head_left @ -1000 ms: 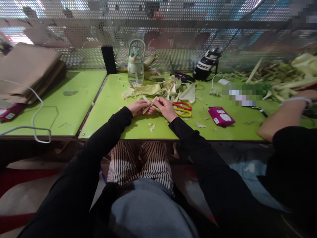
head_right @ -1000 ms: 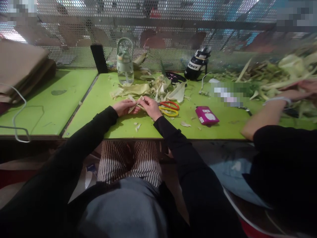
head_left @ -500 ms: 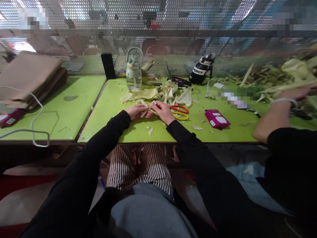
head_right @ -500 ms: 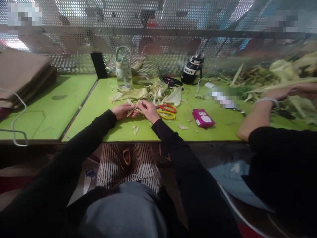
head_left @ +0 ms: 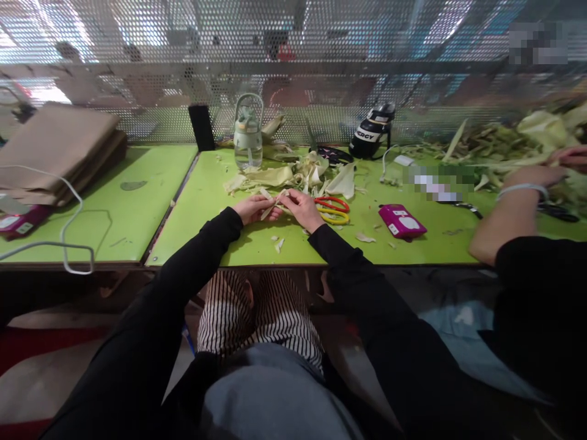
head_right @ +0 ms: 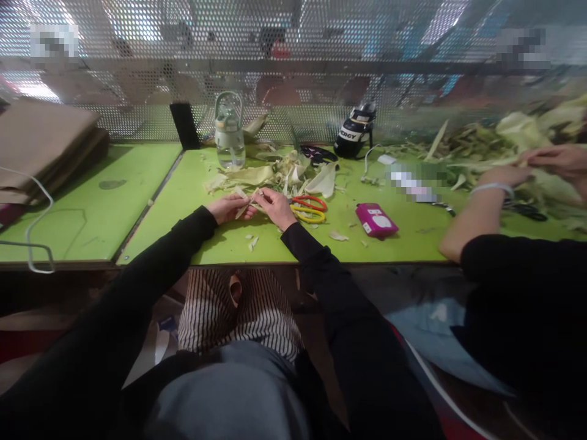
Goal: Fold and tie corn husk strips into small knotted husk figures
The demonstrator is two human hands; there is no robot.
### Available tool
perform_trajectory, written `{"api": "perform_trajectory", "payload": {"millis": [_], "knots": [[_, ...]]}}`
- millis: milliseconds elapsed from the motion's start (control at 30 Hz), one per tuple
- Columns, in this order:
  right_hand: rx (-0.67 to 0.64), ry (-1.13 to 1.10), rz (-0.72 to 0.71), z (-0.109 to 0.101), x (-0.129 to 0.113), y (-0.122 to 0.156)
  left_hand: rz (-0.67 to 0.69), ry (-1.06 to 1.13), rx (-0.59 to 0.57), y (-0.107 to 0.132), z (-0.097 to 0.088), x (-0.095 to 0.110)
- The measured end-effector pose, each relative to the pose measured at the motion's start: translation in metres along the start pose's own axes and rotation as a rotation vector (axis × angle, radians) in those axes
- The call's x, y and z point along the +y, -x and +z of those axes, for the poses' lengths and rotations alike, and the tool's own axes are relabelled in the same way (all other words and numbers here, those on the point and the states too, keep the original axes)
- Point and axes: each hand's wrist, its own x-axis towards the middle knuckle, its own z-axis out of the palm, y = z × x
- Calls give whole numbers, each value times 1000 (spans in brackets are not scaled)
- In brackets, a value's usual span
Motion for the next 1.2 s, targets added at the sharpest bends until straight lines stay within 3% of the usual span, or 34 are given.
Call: {"api": "perform_trajectory", "payload": {"millis": [467, 733, 867, 967, 1200], "knots": [[67, -22, 19, -3, -7, -1, 47, 36, 106, 8, 20, 1], [82, 24, 5, -37, -24, -35, 46, 20, 104, -11, 39, 43], [135, 26, 6, -42, -22, -48, 26, 21, 99, -23, 45, 54], [137, 13, 40, -37, -13, -43, -6, 21, 112, -25, 42, 44], [10, -24, 109, -18, 0, -34, -63, 45, 179, -17, 28, 10]]}}
